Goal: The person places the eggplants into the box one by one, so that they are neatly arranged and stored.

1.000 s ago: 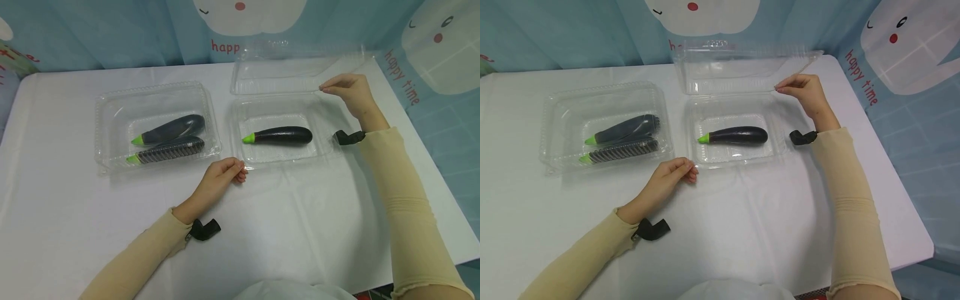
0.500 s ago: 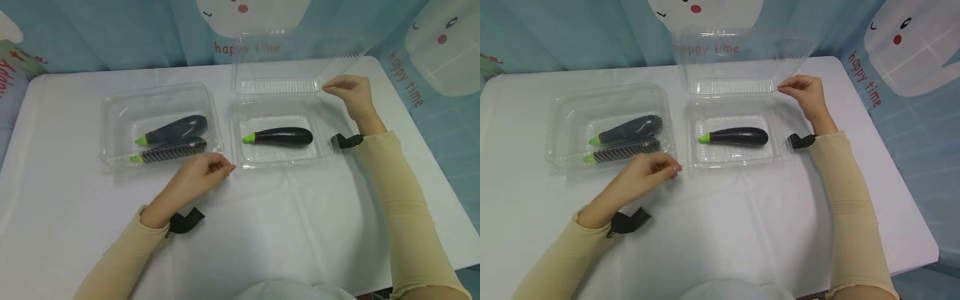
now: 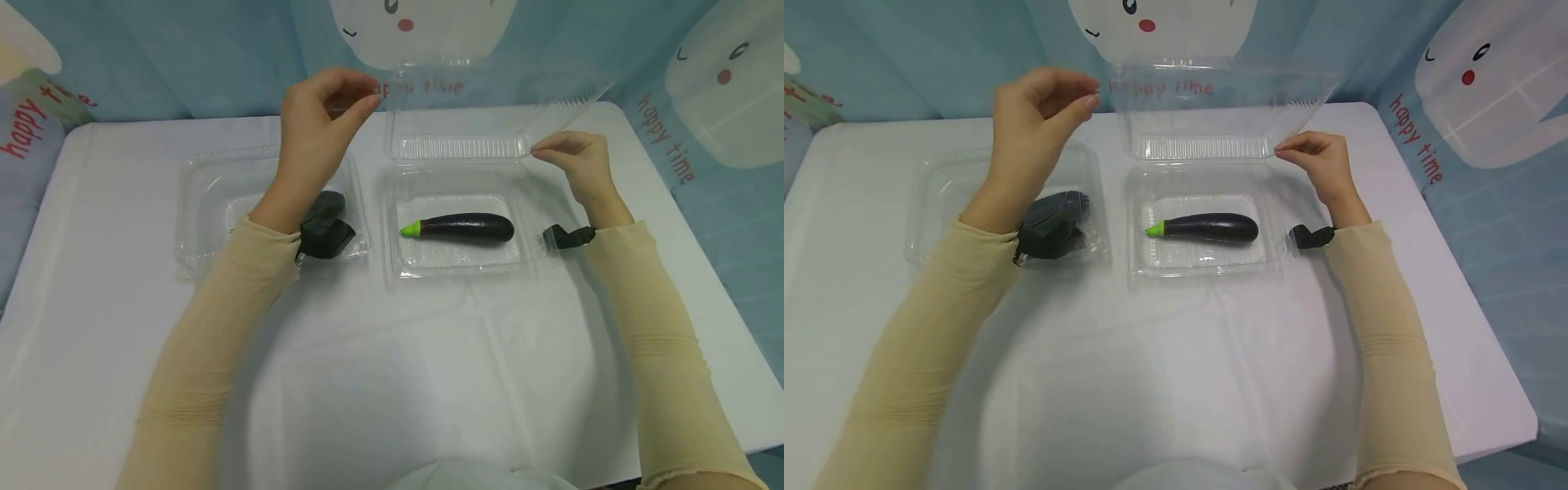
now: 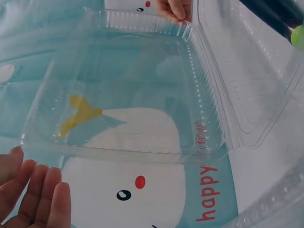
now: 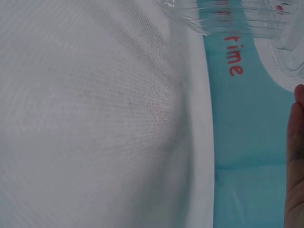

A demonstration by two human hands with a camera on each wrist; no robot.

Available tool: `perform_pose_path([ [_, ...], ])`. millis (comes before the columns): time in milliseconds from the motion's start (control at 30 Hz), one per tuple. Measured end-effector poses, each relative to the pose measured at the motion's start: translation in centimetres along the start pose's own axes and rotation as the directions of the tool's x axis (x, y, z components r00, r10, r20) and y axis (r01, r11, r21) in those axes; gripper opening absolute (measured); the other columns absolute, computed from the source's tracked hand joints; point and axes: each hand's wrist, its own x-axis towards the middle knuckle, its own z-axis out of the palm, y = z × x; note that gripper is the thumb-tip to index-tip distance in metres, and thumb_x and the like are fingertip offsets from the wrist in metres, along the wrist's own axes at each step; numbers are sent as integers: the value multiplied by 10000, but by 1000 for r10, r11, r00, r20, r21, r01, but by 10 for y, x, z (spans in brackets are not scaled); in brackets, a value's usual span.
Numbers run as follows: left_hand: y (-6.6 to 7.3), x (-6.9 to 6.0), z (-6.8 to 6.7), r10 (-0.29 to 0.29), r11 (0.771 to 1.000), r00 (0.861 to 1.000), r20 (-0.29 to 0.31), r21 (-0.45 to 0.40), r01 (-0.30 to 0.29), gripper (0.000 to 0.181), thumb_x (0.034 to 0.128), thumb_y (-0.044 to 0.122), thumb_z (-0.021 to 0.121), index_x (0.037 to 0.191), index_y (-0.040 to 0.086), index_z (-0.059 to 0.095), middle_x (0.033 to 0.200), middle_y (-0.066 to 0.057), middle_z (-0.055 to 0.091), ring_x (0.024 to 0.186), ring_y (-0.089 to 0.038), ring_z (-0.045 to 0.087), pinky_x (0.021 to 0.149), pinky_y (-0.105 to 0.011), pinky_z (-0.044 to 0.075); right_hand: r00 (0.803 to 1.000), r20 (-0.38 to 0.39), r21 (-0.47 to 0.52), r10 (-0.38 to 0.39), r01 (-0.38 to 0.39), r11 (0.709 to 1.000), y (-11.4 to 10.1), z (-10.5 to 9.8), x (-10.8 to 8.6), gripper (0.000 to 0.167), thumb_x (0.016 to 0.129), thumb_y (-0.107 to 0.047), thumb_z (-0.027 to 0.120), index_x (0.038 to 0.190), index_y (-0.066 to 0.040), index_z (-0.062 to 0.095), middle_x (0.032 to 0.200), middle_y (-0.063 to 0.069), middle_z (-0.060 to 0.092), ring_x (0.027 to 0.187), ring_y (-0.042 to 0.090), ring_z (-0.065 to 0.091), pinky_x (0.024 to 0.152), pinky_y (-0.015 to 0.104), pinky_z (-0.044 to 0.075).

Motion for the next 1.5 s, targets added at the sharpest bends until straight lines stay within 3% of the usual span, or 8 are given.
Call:
perform_pose_path([
  [100,-3,7,7,51,999,998,-22,11,-51,196,890,126,663,1028,-10,693,994,-85,688,881,-115,631,817,-212,497,1000,-2,-1,-7,7,1000,1,0,0,144,755,220,641,767,99,719,765,135,704,736,176,641,742,234,518],
  [367,-3,17,9,34,997,999,-15,-68,-35,175,887,135,666,999,6,704,975,-73,685,879,-106,623,802,-204,482,1000,4,-18,-7,7,1000,0,0,0,150,761,217,638,772,94,722,761,127,704,738,166,639,745,230,514],
  [700,5,9,10,129,980,991,26,-155,-123,137,873,72,672,929,-53,684,902,-98,668,798,-123,601,762,-214,485,1000,3,-40,10,-10,999,-1,-1,-2,75,760,175,676,779,112,711,791,110,713,748,166,643,760,230,515],
  [1000,-5,-9,6,307,949,950,61,-101,-300,119,880,6,640,888,-112,647,866,-83,607,836,-163,604,814,-250,509,997,49,-155,64,-56,986,-15,-2,-3,148,753,105,729,898,77,724,874,69,723,838,169,655,779,203,509],
  [1133,-9,-15,6,399,914,915,57,-107,-391,103,870,-15,645,868,-118,643,858,-117,611,829,-152,601,811,-272,516,998,36,13,-50,50,999,-38,-3,-5,214,723,237,657,922,159,666,890,117,711,855,214,663,785,242,516],
  [1267,-11,-19,4,450,892,891,59,-87,-445,108,875,-9,643,858,-115,640,851,-136,616,813,-136,603,807,-273,519,969,-5,220,-246,242,945,-68,-2,-11,196,663,337,571,847,270,574,832,233,674,785,292,650,735,303,529],
  [1400,-12,-22,1,462,887,885,66,-66,-458,125,882,14,641,865,-110,647,853,-144,620,810,-157,602,804,-267,517,941,-62,342,-334,334,878,-92,5,-19,128,609,334,579,722,312,522,722,307,627,679,339,638,661,326,532],
  [1500,-13,-26,0,458,889,887,67,-51,-455,129,878,23,648,875,-106,656,857,-166,623,815,-179,608,804,-264,517,927,-68,357,-369,368,859,-101,13,-25,135,588,324,605,642,320,482,657,316,601,623,348,625,627,330,530],
])
